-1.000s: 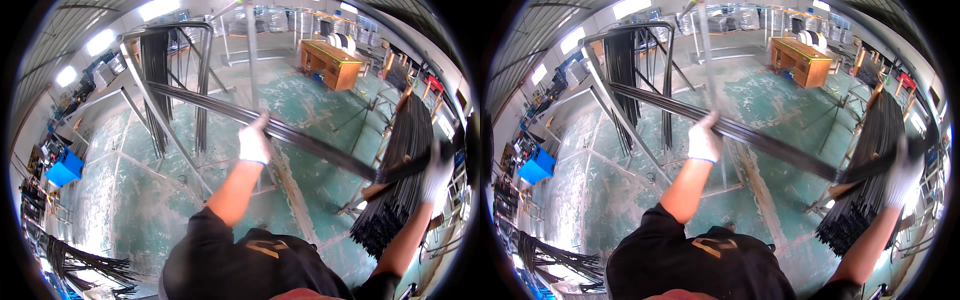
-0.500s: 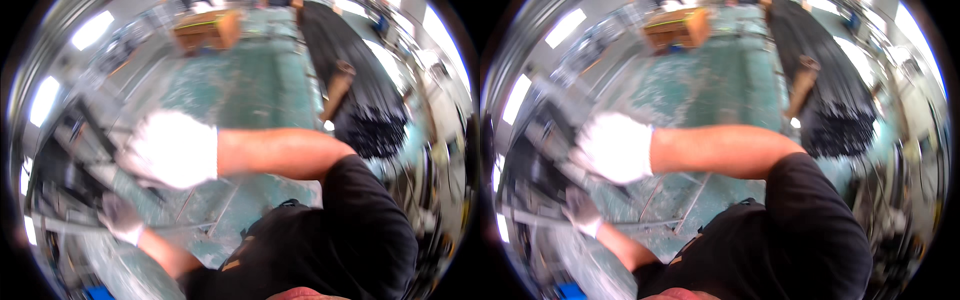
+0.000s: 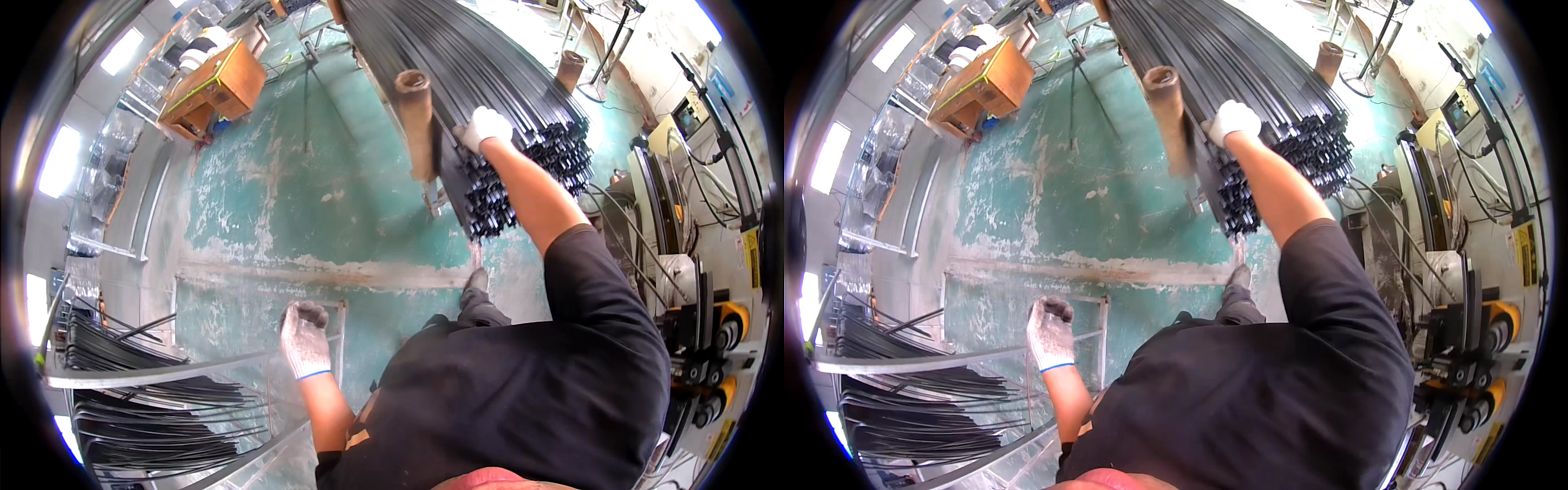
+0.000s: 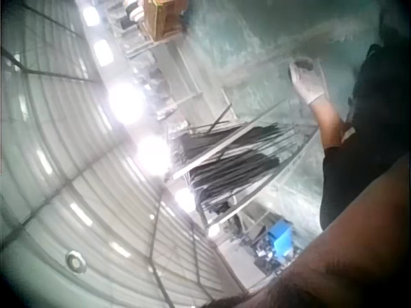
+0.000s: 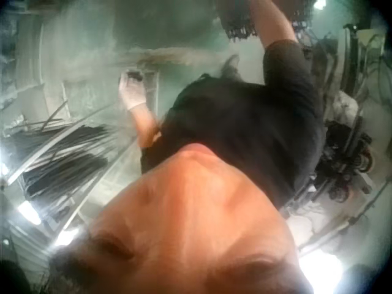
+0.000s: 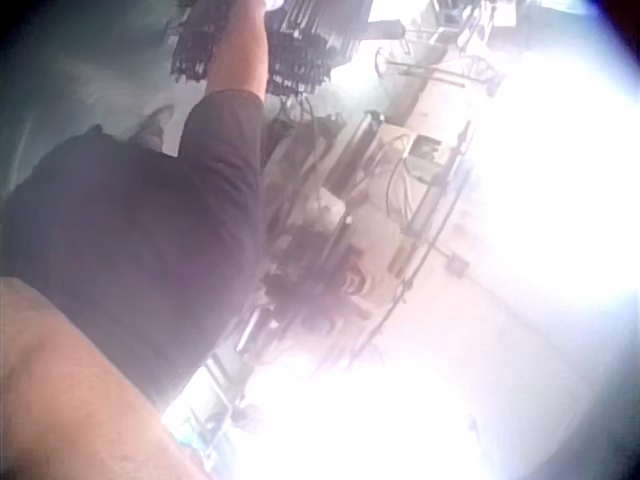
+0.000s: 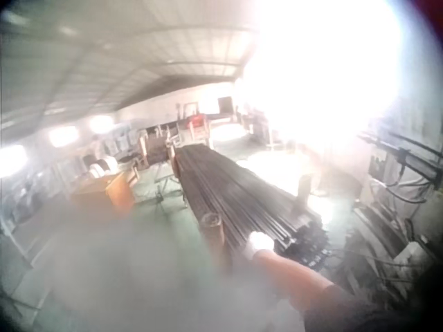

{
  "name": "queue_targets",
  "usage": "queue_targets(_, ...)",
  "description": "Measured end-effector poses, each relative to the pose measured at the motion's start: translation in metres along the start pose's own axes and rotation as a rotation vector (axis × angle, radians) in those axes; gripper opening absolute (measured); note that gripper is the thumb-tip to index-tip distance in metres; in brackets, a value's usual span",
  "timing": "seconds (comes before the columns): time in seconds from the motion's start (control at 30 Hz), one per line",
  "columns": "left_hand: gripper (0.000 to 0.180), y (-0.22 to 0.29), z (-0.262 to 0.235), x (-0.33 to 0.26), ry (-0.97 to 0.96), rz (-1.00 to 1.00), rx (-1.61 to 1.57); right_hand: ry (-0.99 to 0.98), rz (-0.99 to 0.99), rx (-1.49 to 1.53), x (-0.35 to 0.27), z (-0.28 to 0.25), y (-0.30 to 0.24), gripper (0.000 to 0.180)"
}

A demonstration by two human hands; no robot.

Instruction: The person repeatedly picks up bundles of long metal rods from a floor stack, feeds them into a yellow and black bending machine, and removes the bent rods to place them on a nearby rack. The process is continuous and repetitive throughout the clip.

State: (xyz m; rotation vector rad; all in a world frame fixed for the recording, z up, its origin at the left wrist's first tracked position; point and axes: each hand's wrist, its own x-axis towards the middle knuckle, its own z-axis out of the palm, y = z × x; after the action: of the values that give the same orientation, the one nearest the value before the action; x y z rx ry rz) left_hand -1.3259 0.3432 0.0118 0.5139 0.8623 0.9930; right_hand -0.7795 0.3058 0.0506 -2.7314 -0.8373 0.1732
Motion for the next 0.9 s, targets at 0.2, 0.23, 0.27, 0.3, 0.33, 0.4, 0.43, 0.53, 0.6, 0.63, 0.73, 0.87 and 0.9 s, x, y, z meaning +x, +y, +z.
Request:
queue_targets(0.2,0.009,-0.084,0.166,0.024,-0.076,-0.214,0.002,-0.006,-0.14,-0.166,0.054,0.034,-0.005,0.061)
queue_targets(0.23,0.009,-0.096,0.193,0.019,-0.09,-0.276,-0.017,-0.058,-0.11,-0.117,0.06,0.028,-0.006,0.056)
queue_targets(0.27,0.009,-0.108,0.214,0.018,-0.102,-0.281,-0.014,-0.042,-0.139,-0.109,0.062,0.018,-0.001,0.046)
queue_targets(0.3,0.009,-0.118,0.23,0.017,-0.114,-0.285,-0.01,-0.074,-0.187,-0.136,0.069,0.017,0.005,0.039)
queue_targets(0.33,0.009,-0.124,0.245,0.015,-0.124,-0.28,-0.007,-0.036,-0.152,-0.045,0.078,0.021,0.011,0.037)
queue_targets(0.4,0.011,-0.132,0.263,0.021,-0.1,-0.274,0.024,-0.021,-0.111,0.072,0.096,0.044,0.029,0.033)
queue_targets(0.43,0.012,-0.131,0.267,0.022,-0.087,-0.27,0.047,-0.042,-0.113,0.103,0.109,0.06,0.038,0.032)
queue_targets(0.53,0.014,-0.128,0.271,0.024,0.002,-0.199,0.098,-0.113,-0.168,0.129,0.126,0.057,0.047,0.03)
queue_targets(0.6,0.014,-0.126,0.265,0.029,0.008,-0.182,0.095,-0.195,-0.245,0.091,0.132,0.047,0.051,0.03)
queue_targets(0.63,0.013,-0.128,0.266,0.03,-0.011,-0.189,0.067,-0.221,-0.235,0.104,0.138,0.042,0.057,0.032)
queue_targets(0.73,0.013,-0.134,0.264,0.034,-0.031,-0.206,0.027,-0.322,-0.207,0.149,0.15,0.029,0.074,0.043)
queue_targets(0.87,0.013,-0.147,0.25,0.05,-0.011,-0.24,0.079,-0.414,-0.693,0.295,0.165,0.043,0.11,0.022)
queue_targets(0.9,0.013,-0.151,0.249,0.059,-0.027,-0.259,0.09,-0.363,-0.823,0.368,0.169,0.053,0.125,0.017)
